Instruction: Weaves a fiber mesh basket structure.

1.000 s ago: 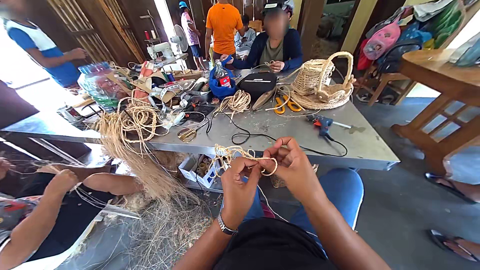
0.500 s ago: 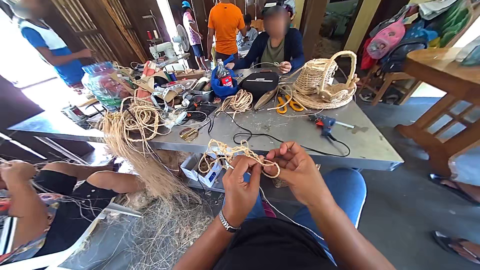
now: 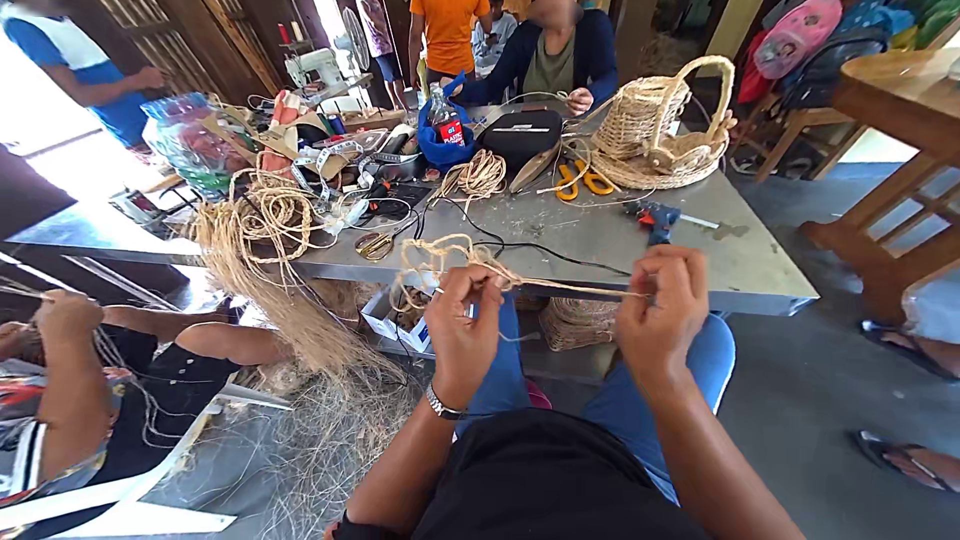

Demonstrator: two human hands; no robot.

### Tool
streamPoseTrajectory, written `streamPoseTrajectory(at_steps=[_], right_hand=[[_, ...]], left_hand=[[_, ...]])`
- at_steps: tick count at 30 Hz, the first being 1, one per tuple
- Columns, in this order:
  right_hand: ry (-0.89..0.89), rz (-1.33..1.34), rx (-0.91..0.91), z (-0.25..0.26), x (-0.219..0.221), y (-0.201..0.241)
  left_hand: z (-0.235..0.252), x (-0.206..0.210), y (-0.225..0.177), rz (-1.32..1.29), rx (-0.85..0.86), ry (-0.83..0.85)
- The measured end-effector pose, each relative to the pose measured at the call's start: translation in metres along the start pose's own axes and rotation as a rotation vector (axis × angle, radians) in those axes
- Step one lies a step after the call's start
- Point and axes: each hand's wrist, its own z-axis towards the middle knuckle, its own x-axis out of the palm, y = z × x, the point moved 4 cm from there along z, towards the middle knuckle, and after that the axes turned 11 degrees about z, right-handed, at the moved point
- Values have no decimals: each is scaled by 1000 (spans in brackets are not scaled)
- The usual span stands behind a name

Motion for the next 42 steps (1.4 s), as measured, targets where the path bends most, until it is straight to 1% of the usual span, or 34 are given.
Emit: streamPoseTrajectory(at_steps=[1, 2, 4, 5, 6, 7, 8, 9, 10, 11, 12, 13, 14, 16, 17, 18, 20, 21, 22, 23, 25, 27, 28, 31, 33, 38, 42], right_hand=[[-9, 106, 27, -3, -7, -7], [-23, 295, 106, -7, -13, -14], [-78, 825, 433, -14, -26, -24], [-113, 991, 599, -17, -34, -27], [-108, 1062, 716, -19, -45, -30], [-46, 1065, 760, -20, -58, -33], [74, 985, 763, -21, -73, -37], [243, 818, 749, -22, -89, -41], [415, 597, 725, -24, -103, -45], [551, 393, 717, -26, -115, -49], [637, 228, 732, -28, -128, -54], [671, 82, 756, -28, -144, -60], [649, -47, 806, -25, -166, -66], [541, -239, 917, -19, -207, -73], [550, -307, 917, -16, -219, -73], [611, -340, 907, -13, -222, -70], [767, -356, 825, -11, -202, -60], [803, -324, 727, -9, -183, -50], [805, -282, 565, -7, -159, -37], [779, -214, 430, -4, -132, -23], [669, -7, 247, 10, -79, 10], [547, 117, 117, 26, -37, 34], [520, 148, 80, 32, -19, 41], [556, 200, 75, 30, 27, 48], [549, 248, 108, 25, 45, 45], [461, 378, 195, 20, 49, 41], [436, 473, 171, 17, 49, 37]], left_hand=[[3, -3, 2, 21, -1, -15], [6, -6, 4, 38, -8, -28], [11, -14, 13, 69, -41, -58], [14, -18, 19, 84, -65, -68], [18, -25, 25, 99, -84, -79], [21, -32, 31, 115, -97, -92], [25, -38, 36, 126, -105, -108], [27, -44, 40, 136, -107, -124], [29, -49, 42, 142, -108, -137], [29, -52, 43, 143, -110, -147], [29, -53, 44, 143, -114, -150], [29, -54, 46, 149, -119, -155], [30, -59, 49, 159, -126, -165], [34, -73, 57, 169, -175, -180], [35, -76, 58, 158, -204, -169], [35, -75, 56, 131, -222, -127], [31, -62, 46, 38, -243, -5], [29, -51, 41, -6, -256, 56], [26, -40, 35, -46, -272, 111], [23, -30, 31, -79, -287, 156], [18, -14, 24, -112, -301, 216], [14, -5, 17, -118, -294, 251], [13, -2, 14, -123, -282, 262], [12, 2, 7, -154, -256, 277], [12, 2, 6, -173, -241, 281], [9, 3, 5, -198, -223, 304], [9, 2, 6, -214, -240, 316]])
